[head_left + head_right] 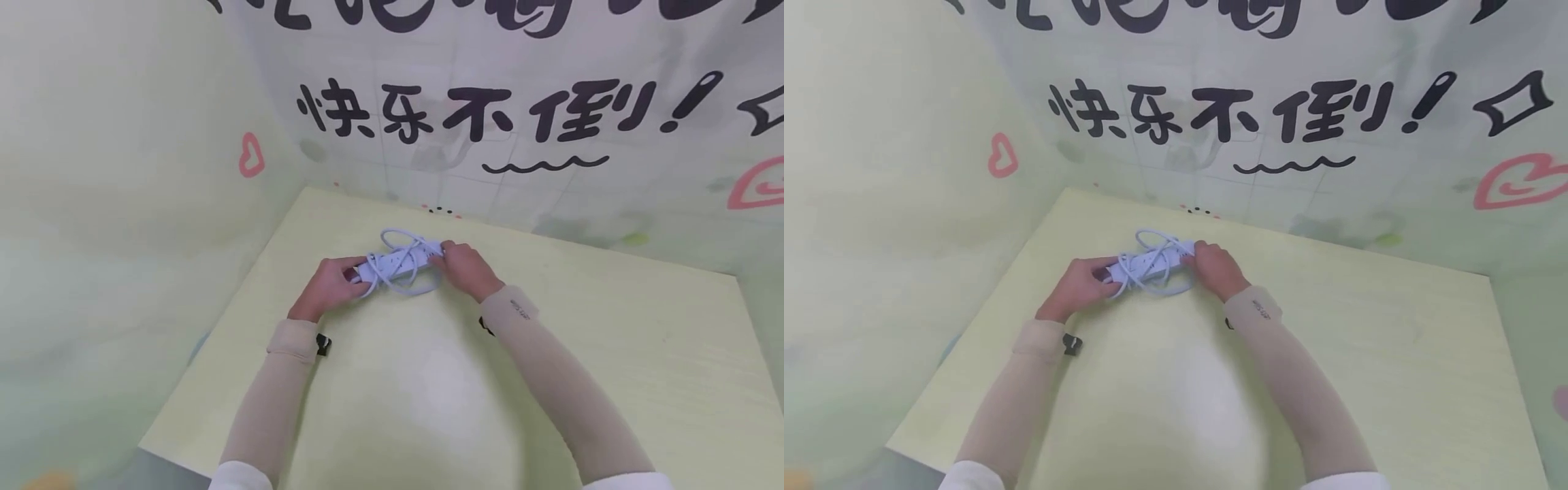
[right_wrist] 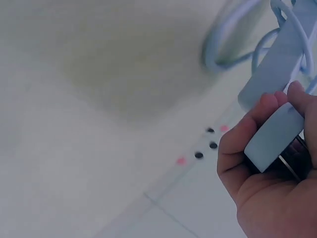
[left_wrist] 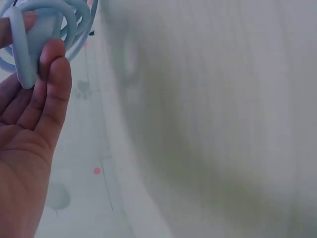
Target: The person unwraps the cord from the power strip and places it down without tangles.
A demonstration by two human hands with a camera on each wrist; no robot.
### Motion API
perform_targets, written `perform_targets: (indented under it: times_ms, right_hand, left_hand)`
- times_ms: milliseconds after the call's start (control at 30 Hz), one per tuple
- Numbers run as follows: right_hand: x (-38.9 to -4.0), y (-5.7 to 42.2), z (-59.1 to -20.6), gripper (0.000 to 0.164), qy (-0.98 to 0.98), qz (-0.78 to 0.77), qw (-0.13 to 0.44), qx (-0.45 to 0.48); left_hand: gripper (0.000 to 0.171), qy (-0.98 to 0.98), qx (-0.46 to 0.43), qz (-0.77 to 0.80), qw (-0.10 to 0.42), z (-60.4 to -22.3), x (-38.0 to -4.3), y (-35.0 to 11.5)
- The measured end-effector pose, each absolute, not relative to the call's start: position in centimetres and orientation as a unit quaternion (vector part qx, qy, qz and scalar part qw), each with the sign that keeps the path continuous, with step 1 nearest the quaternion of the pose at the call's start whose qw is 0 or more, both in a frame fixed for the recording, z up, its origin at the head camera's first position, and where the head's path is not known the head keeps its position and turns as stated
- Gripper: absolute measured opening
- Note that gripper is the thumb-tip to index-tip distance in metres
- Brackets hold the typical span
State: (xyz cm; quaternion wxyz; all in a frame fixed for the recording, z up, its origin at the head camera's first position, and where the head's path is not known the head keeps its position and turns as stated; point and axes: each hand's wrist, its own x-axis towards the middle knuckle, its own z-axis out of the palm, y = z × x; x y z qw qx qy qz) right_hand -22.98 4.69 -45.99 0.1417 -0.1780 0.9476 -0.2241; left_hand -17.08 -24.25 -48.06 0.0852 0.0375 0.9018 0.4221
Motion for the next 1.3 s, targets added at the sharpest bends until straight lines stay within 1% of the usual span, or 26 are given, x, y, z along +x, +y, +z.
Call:
perform_targets:
  times_ms: [67,167,267,400,500,667,800,900,1033,1100,1200,1300]
  right_hand:
    - [-22.5,5.6,-45.1,0.046,0.948,-0.223,0.120,-0.191]
    - [-21.4,6.7,-43.8,0.047,0.948,-0.223,0.070,-0.217]
    - [-20.3,7.6,-42.6,0.043,0.942,-0.218,0.016,-0.256]
    - [-19.4,8.4,-40.8,0.029,0.927,-0.200,-0.060,-0.311]
    - [-19.9,9.2,-39.0,0.027,0.918,-0.194,-0.085,-0.334]
    - [-22.2,11.8,-36.0,0.028,0.922,-0.201,-0.068,-0.322]
    - [-23.6,14.5,-35.4,0.026,0.934,-0.206,-0.046,-0.287]
    - [-23.8,16.2,-35.9,0.027,0.943,-0.206,-0.023,-0.261]
    - [-23.5,17.5,-37.3,0.028,0.949,-0.202,0.002,-0.244]
    - [-23.2,17.9,-38.2,0.028,0.948,-0.195,0.006,-0.251]
    - [-22.3,18.4,-39.4,0.026,0.944,-0.184,0.005,-0.275]
    - [-20.7,18.7,-40.6,0.031,0.937,-0.180,0.018,-0.299]
  left_hand:
    - [0.056,0.896,0.049,0.434,0.076,-48.0,-17.1,-23.7]
    - [0.053,0.886,0.064,0.455,0.070,-47.6,-17.3,-22.6]
    - [0.051,0.876,0.085,0.470,0.072,-47.1,-17.4,-21.5]
    - [0.052,0.870,0.114,0.473,0.084,-46.5,-17.2,-20.0]
    - [0.054,0.868,0.134,0.468,0.098,-46.3,-16.7,-18.9]
    - [0.054,0.850,0.160,0.489,0.111,-45.8,-15.6,-17.6]
    - [0.051,0.821,0.187,0.528,0.106,-45.1,-14.9,-16.9]
    - [0.050,0.798,0.205,0.557,0.106,-44.6,-14.7,-16.5]
    - [0.051,0.764,0.203,0.600,0.123,-44.0,-14.6,-16.1]
    - [0.051,0.748,0.200,0.620,0.125,-43.6,-14.6,-16.0]
    - [0.051,0.739,0.201,0.633,0.116,-43.1,-14.8,-15.9]
    - [0.051,0.733,0.205,0.640,0.109,-42.6,-15.1,-15.7]
